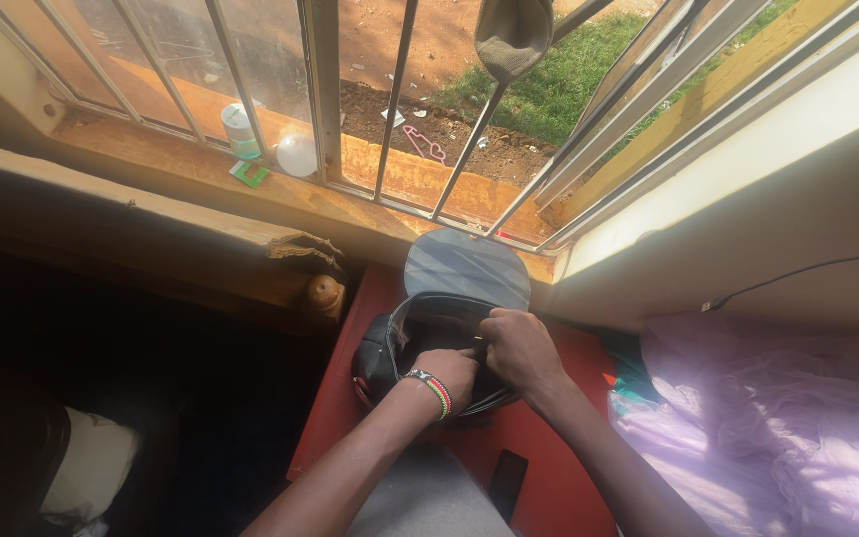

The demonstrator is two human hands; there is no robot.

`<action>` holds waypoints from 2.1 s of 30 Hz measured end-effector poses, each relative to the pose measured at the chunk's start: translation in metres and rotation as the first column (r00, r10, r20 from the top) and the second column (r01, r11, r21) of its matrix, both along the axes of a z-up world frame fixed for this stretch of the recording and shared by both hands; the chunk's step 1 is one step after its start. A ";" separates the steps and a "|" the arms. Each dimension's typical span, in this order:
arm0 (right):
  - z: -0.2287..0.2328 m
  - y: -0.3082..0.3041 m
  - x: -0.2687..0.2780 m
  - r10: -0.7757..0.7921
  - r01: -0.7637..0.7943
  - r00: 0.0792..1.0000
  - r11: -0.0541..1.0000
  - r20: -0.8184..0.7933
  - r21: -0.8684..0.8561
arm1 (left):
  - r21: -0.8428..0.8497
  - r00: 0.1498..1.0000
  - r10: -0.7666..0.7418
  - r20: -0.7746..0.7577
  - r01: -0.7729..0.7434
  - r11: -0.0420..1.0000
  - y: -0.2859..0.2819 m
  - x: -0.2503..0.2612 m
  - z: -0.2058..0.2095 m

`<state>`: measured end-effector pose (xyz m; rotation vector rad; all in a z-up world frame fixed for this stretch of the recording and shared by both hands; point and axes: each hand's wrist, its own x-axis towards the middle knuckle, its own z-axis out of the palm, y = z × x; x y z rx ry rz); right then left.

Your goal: The person packs a black shoulder bag with daily essentials. They place a wallet, several cards, a coiled charging cable, and a blue portable charger into the bag, then close it.

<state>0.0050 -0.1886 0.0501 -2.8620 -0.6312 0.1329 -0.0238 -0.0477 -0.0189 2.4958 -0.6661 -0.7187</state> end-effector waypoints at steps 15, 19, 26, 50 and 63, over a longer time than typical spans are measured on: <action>0.005 -0.007 -0.003 -0.229 0.263 0.961 0.933 -0.156 0.247 | -0.108 0.992 0.118 0.035 -0.114 0.988 0.005 -0.003 0.010; 0.011 -0.020 0.002 -0.202 0.216 0.976 0.932 -0.078 0.289 | -0.132 0.985 0.169 -0.024 -0.170 0.977 0.007 0.001 0.012; 0.014 -0.021 -0.007 -0.186 0.161 0.972 0.972 0.140 0.173 | -0.145 0.989 0.145 0.005 -0.143 0.979 0.006 -0.001 0.011; -0.053 -0.021 0.007 -0.090 0.099 0.995 0.973 0.052 -0.209 | -0.018 0.996 0.062 0.061 -0.061 0.998 -0.011 0.009 -0.017; -0.083 -0.022 0.014 -0.022 0.024 1.000 0.979 0.013 -0.202 | 0.086 0.999 0.038 0.016 -0.040 0.995 -0.021 0.024 -0.067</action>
